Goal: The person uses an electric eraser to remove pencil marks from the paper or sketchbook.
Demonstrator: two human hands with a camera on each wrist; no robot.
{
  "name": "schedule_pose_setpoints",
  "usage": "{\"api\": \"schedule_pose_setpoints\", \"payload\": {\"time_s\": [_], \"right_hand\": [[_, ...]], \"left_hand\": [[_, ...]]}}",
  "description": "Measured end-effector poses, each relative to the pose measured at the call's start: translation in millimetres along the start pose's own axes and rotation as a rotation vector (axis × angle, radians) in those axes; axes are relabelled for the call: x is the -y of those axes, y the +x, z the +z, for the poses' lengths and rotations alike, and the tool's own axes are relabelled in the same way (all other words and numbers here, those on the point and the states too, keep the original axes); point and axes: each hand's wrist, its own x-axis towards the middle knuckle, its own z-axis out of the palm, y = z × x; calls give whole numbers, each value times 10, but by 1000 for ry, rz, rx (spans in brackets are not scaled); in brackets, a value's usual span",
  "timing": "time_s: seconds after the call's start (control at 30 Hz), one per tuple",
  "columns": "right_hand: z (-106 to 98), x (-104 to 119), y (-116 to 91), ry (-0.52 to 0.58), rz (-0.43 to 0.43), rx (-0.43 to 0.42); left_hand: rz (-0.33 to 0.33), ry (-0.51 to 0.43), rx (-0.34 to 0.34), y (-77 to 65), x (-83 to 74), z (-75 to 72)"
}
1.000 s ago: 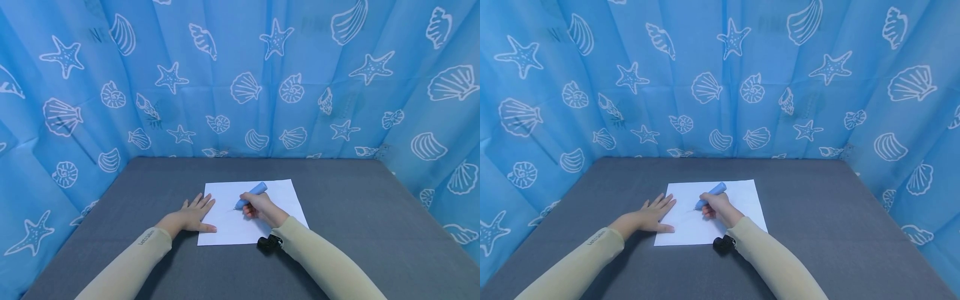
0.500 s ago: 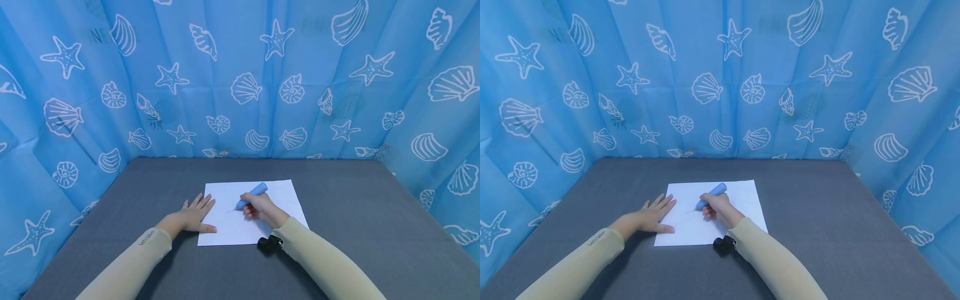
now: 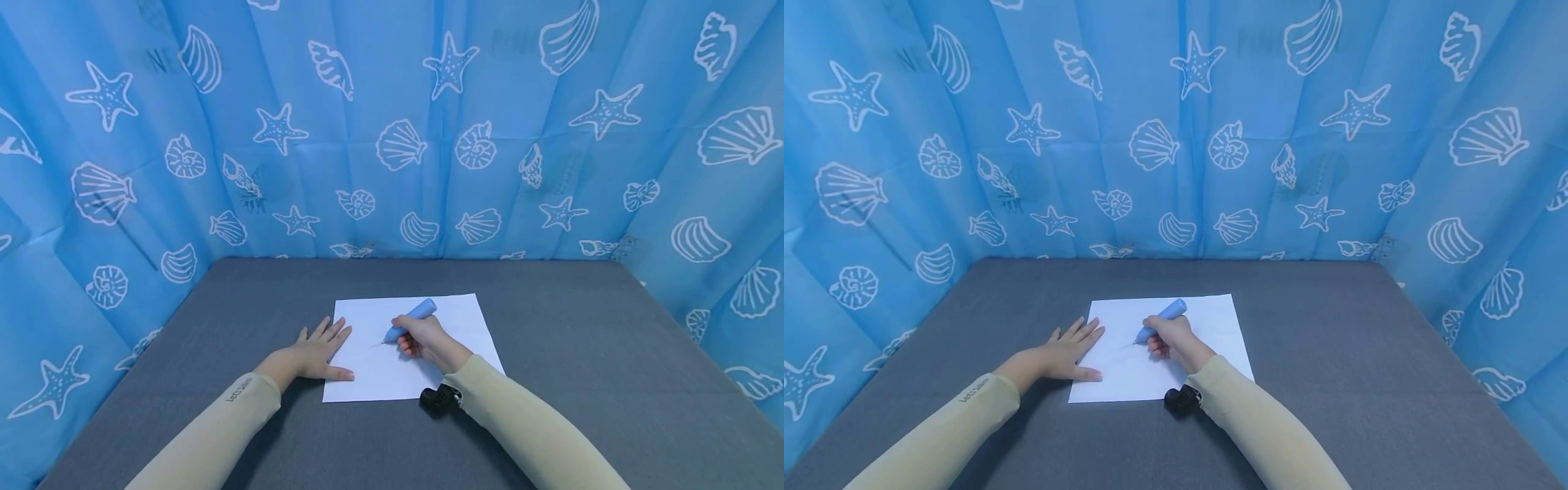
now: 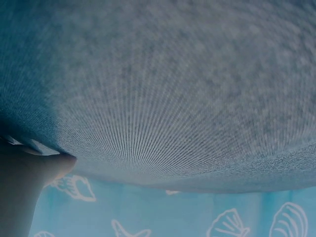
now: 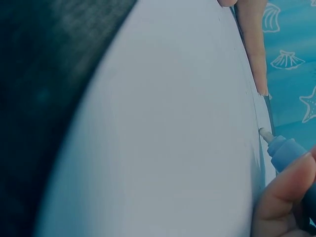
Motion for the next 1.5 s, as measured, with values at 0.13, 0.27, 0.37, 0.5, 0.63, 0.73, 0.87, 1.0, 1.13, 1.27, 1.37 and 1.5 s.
{"api": "schedule_pose_setpoints", "payload": {"time_s": [0.13, 0.27, 0.37, 0.5, 0.63, 0.73, 0.87, 1.0, 1.13, 1.27, 1.37, 1.5], "right_hand": [[18, -1, -22, -19, -2, 11], [41, -8, -47, -33, -2, 35], [49, -9, -43, -11, -15, 18], [47, -12, -28, -2, -20, 0], [42, -18, -27, -2, -11, 1], [36, -15, -32, -7, -18, 2], [39, -10, -28, -10, -23, 16], [39, -6, -25, -26, -22, 19], [44, 3, -29, -28, -18, 24], [36, 16, -30, -4, -7, 31], [15, 23, -42, 8, 4, 50], [-5, 36, -57, 25, 9, 68]], "left_hand": [[3, -1, 1, -4, 6, 0], [9, 1, 6, -2, 22, 6], [11, -2, 3, -3, 22, 8], [12, -19, -2, -13, 4, -1], [1, -7, 7, -7, 4, 7], [0, -4, 11, 3, 8, 13], [2, -5, 3, 5, 16, 18], [13, -8, -1, 14, 32, 25], [10, -10, 5, 23, 44, 24], [3, -6, 9, 32, 42, 25], [0, -5, 3, 26, 23, 18], [-9, 0, -3, 3, -12, -7]]}}
